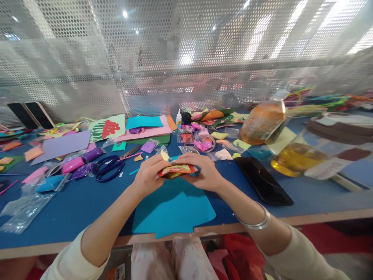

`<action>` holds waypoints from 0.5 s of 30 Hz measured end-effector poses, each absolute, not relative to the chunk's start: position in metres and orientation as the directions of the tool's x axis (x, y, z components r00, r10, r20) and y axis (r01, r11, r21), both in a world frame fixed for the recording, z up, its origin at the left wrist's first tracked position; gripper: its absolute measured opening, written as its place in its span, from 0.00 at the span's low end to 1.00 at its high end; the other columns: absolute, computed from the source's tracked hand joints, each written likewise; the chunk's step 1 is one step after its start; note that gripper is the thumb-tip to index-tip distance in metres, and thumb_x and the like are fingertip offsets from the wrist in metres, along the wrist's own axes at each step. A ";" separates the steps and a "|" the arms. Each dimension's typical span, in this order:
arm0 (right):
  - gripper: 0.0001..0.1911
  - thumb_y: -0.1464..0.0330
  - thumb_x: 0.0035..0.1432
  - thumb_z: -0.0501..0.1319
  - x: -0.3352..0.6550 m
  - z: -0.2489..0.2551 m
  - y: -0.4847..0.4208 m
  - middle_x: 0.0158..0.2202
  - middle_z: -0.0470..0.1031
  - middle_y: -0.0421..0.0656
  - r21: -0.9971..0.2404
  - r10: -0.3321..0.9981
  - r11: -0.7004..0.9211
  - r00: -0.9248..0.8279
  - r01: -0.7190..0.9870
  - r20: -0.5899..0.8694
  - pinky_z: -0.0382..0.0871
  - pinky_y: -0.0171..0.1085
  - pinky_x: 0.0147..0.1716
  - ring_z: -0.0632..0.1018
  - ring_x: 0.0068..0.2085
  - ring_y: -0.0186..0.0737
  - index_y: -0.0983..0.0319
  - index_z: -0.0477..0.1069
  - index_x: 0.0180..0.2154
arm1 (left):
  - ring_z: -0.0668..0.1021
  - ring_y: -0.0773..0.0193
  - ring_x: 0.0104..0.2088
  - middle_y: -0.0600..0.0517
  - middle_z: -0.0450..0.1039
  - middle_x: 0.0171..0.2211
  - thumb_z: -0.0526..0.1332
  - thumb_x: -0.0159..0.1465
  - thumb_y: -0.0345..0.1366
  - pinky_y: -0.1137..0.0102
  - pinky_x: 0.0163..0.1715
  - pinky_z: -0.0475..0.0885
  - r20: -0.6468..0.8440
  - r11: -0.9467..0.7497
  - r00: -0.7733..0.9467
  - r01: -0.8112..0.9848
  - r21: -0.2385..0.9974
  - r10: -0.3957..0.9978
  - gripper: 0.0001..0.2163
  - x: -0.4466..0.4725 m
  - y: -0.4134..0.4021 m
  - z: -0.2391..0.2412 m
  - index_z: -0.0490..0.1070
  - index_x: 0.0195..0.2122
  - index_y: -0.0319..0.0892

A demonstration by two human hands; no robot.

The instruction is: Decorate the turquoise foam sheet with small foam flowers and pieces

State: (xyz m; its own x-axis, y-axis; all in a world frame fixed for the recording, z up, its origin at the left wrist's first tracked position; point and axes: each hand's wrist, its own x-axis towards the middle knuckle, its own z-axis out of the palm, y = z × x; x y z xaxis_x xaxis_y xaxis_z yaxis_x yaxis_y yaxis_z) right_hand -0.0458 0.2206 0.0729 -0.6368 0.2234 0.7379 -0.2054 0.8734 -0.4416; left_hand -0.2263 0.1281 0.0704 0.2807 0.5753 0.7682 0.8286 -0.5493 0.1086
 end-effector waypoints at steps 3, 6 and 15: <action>0.13 0.76 0.52 0.58 -0.044 0.072 0.220 0.36 0.76 0.48 -0.418 0.204 0.878 -0.610 -0.231 0.766 0.72 0.38 0.36 0.76 0.37 0.40 0.62 0.74 0.40 | 0.70 0.68 0.26 0.52 0.67 0.25 0.56 0.53 0.21 0.75 0.25 0.62 0.743 -0.557 0.261 0.812 0.176 0.616 0.09 -0.225 0.127 0.072 0.70 0.33 0.38; 0.10 0.75 0.54 0.57 -0.044 0.072 0.219 0.33 0.76 0.47 -0.441 0.231 0.873 -0.621 -0.208 0.749 0.71 0.36 0.33 0.76 0.35 0.38 0.61 0.75 0.37 | 0.69 0.69 0.24 0.52 0.66 0.24 0.57 0.55 0.25 0.75 0.23 0.62 0.687 -0.550 0.221 0.777 0.304 0.692 0.06 -0.223 0.127 0.073 0.71 0.32 0.39; 0.12 0.62 0.47 0.66 -0.047 0.072 0.219 0.33 0.79 0.44 -0.866 0.584 0.478 -0.683 -0.149 0.439 0.75 0.41 0.36 0.79 0.37 0.45 0.62 0.76 0.33 | 0.75 0.61 0.32 0.48 0.73 0.34 0.55 0.62 0.34 0.70 0.32 0.69 0.472 -0.458 0.220 0.749 0.480 0.854 0.10 -0.226 0.124 0.083 0.72 0.41 0.40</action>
State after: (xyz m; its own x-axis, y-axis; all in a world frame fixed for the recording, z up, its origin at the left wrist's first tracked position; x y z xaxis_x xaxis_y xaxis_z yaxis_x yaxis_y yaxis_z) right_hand -0.0472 0.2194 0.0716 -0.6828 0.5839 0.4392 -0.1486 0.4776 -0.8659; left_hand -0.2256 0.1243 0.0832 0.2197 0.8540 0.4716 0.7486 -0.4576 0.4799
